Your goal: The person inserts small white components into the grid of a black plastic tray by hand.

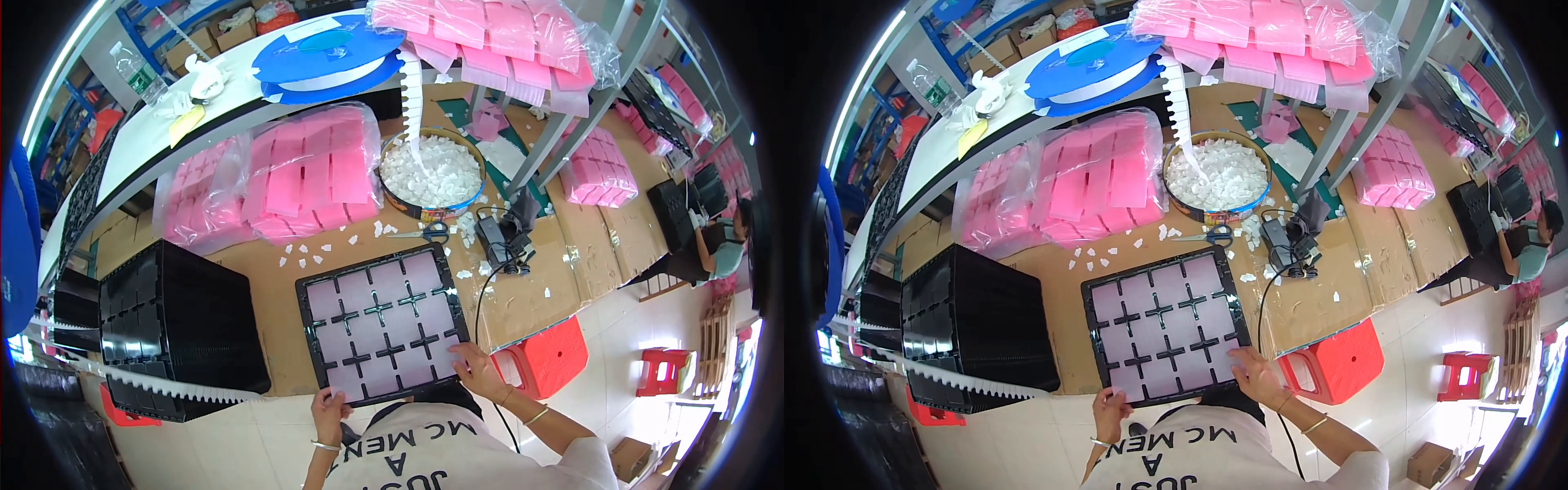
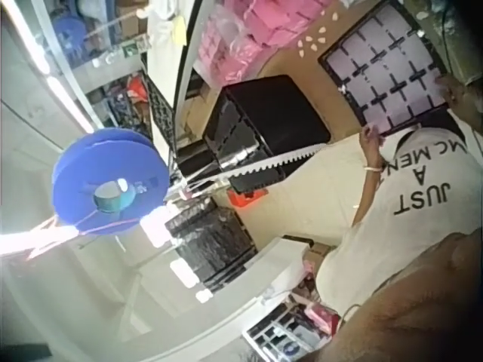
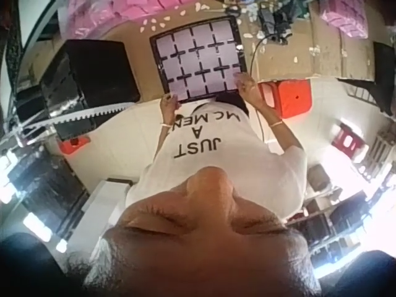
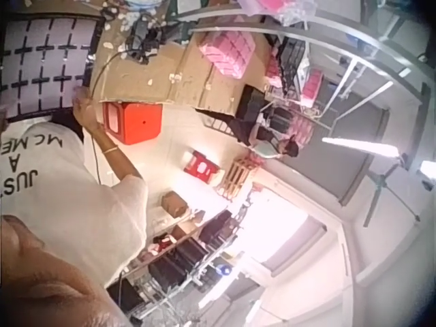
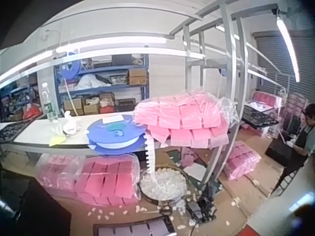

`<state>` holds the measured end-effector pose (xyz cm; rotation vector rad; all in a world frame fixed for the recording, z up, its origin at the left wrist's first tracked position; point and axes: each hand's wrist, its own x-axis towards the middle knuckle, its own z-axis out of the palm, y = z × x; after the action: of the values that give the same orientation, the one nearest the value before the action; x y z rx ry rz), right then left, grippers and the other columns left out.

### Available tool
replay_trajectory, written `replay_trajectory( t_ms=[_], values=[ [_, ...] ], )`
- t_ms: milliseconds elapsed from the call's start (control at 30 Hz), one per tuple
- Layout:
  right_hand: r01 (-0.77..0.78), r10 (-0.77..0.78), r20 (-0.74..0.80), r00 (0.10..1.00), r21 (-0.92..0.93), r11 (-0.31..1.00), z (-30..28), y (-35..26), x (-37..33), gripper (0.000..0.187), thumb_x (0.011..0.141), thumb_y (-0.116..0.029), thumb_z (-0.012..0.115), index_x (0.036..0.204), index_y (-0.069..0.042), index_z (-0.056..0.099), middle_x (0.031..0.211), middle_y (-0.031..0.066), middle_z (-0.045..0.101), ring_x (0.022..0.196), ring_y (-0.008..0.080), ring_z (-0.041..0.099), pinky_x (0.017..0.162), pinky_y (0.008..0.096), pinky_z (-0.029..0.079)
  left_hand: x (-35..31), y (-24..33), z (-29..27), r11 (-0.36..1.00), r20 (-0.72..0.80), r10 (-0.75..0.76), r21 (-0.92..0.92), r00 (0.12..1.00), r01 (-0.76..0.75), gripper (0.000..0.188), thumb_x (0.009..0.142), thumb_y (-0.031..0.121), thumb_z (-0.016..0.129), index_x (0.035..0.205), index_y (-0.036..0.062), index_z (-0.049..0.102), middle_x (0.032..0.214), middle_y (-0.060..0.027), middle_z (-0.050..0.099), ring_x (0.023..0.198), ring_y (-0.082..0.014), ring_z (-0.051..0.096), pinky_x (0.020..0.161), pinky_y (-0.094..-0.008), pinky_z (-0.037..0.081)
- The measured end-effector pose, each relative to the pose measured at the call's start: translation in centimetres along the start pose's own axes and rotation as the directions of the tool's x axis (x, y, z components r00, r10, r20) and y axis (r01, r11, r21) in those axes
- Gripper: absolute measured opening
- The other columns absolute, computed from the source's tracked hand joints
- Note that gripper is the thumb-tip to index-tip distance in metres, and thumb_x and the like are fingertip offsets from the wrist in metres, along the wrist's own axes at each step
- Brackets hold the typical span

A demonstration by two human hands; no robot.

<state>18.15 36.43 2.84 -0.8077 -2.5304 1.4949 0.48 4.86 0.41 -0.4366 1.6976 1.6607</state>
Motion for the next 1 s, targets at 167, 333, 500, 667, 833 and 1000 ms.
replay_trajectory(
  t_ms=[167,333,500,667,833,1000],
  values=[
    [0.193,-0.203,-0.009,0.979,-0.281,0.940,-1.2,-1.4,2.3,0.043,0.091,-0.010,0.063,0.132,-0.003,0.056,0.137,0.0226,0.052,0.122,0.0436,0.052,0.104,0.0510,0.042,1.4,2.0,-0.8,0.546,-0.121,0.727,0.699,0.676,-0.462,0.032,0.093,0.009,0.064,0.123,0.0000,0.055,0.112,-0.0174,0.064,0.103,-0.0291,0.063,0.091,-0.0385,0.050],
    [0.328,-0.382,-0.085,0.920,-0.367,0.870,2.4,-1.6,9.9,0.053,0.095,-0.016,0.061,0.140,0.006,0.043,0.147,0.0275,0.042,0.137,0.0445,0.040,0.114,0.0485,0.034,6.7,6.3,6.7,0.177,0.314,0.788,0.708,0.529,-0.683,0.050,0.098,0.019,0.056,0.142,-0.0005,0.045,0.142,-0.0221,0.050,0.133,-0.0370,0.047,0.112,-0.0495,0.033],
    [0.335,-0.414,-0.052,0.909,-0.502,0.797,5.5,-0.1,15.6,0.059,0.099,-0.022,0.056,0.145,0.009,0.036,0.151,0.0294,0.038,0.141,0.0435,0.036,0.116,0.0484,0.032,14.1,6.2,7.7,-0.211,0.424,0.633,0.900,0.648,-0.382,0.064,0.104,0.034,0.044,0.156,0.0031,0.025,0.164,-0.0150,0.023,0.151,-0.0322,0.020,0.119,-0.0574,0.013],
    [0.332,-0.401,-0.090,0.912,-0.415,0.847,4.1,1.1,16.5,0.062,0.098,-0.023,0.057,0.147,0.008,0.034,0.152,0.0299,0.035,0.142,0.0439,0.034,0.117,0.0489,0.031,14.6,7.3,8.6,-0.125,0.362,0.614,0.922,0.701,-0.367,0.067,0.104,0.039,0.041,0.158,0.0041,0.020,0.165,-0.0140,0.020,0.153,-0.0313,0.017,0.119,-0.0603,0.011],
    [0.192,-0.347,-0.368,0.863,-0.395,0.898,2.0,0.0,19.4,0.068,0.095,-0.017,0.061,0.149,0.008,0.027,0.154,0.0304,0.031,0.142,0.0463,0.032,0.117,0.0474,0.029,17.6,9.4,7.2,-0.013,0.166,0.819,0.962,0.550,-0.271,0.075,0.102,0.041,0.046,0.159,0.0038,0.014,0.165,-0.0161,0.019,0.152,-0.0380,0.015,0.116,-0.0650,0.013],
    [0.057,-0.098,-0.387,0.917,-0.115,0.992,2.7,4.6,21.8,0.071,0.097,-0.022,0.060,0.152,0.003,0.022,0.148,0.0311,0.040,0.133,0.0489,0.043,0.110,0.0464,0.040,20.6,9.8,6.5,0.198,0.075,0.714,0.932,0.697,-0.304,0.078,0.099,0.045,0.051,0.158,0.0046,0.018,0.162,-0.0191,0.025,0.150,-0.0397,0.021,0.114,-0.0646,0.018]
  ],
)
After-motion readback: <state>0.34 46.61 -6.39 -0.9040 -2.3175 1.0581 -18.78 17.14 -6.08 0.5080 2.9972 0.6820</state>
